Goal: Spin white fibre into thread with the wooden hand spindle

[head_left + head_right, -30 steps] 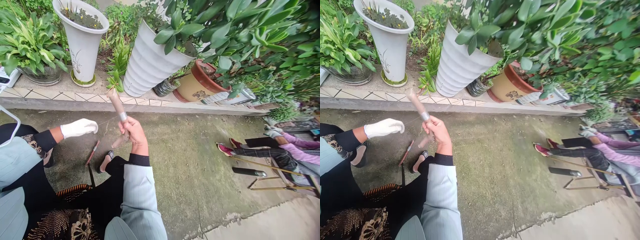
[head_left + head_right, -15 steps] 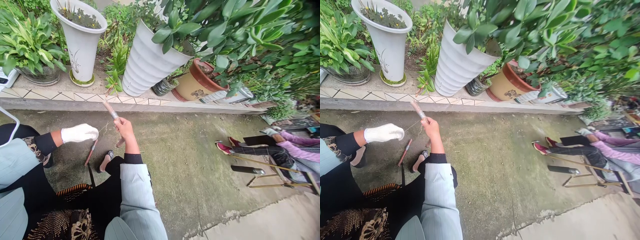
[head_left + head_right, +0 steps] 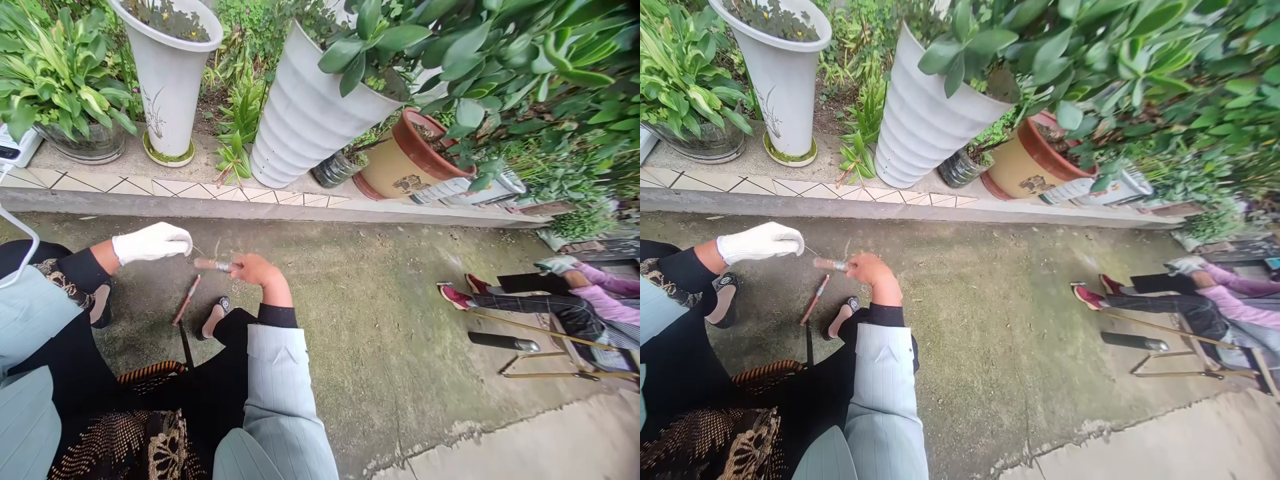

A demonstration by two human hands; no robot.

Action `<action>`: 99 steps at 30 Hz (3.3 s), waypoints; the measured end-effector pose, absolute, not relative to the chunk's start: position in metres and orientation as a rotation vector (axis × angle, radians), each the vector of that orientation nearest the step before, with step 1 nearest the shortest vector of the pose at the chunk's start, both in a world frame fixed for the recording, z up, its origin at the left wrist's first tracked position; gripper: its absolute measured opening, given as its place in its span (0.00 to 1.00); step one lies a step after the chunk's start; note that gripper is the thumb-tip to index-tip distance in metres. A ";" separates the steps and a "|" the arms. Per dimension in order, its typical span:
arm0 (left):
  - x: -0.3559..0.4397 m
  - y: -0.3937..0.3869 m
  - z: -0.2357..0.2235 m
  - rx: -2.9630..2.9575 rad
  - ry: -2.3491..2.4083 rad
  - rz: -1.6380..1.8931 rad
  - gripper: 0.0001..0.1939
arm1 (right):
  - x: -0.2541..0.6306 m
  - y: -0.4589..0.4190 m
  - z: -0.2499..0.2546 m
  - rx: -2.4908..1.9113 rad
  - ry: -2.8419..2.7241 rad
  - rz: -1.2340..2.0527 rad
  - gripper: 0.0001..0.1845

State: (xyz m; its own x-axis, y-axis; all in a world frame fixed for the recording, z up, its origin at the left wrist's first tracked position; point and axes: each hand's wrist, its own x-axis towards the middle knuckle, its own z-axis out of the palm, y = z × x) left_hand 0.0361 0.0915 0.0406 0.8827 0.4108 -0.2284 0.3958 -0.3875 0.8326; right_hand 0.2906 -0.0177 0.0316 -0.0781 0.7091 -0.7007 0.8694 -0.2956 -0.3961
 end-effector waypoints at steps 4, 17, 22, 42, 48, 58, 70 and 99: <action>0.033 0.095 0.040 1.904 0.600 0.077 0.15 | 0.299 -0.028 0.045 1.421 1.796 -2.158 0.19; 0.042 0.086 0.042 1.555 0.581 0.246 0.10 | 0.307 -0.034 0.049 1.083 1.974 -2.782 0.23; 0.039 0.089 0.047 1.652 0.606 0.337 0.12 | 0.278 -0.026 0.039 0.884 1.789 -2.600 0.21; 0.050 0.097 0.033 1.833 0.611 -0.003 0.11 | 0.256 -0.029 0.041 0.807 1.772 -2.695 0.22; 0.049 0.091 0.033 1.404 0.597 0.096 0.10 | 0.275 -0.036 0.038 1.395 2.097 -2.986 0.26; 0.054 0.080 0.030 1.071 0.523 0.138 0.11 | 0.255 -0.019 0.033 2.378 1.706 -3.230 0.28; 0.060 0.067 0.020 1.081 0.580 0.089 0.10 | 0.240 -0.006 0.025 3.007 1.556 -2.652 0.17; 0.063 0.062 0.025 2.340 0.675 0.233 0.14 | 0.243 -0.006 0.014 3.059 1.421 -2.327 0.14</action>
State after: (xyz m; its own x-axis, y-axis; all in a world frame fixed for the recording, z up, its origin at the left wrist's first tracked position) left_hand 0.0629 0.0623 0.0247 0.8495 0.5274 -0.0159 0.4055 -0.6332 0.6592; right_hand 0.2435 -0.0057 0.0137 0.3019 0.8720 -0.3853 -0.0556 -0.3874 -0.9202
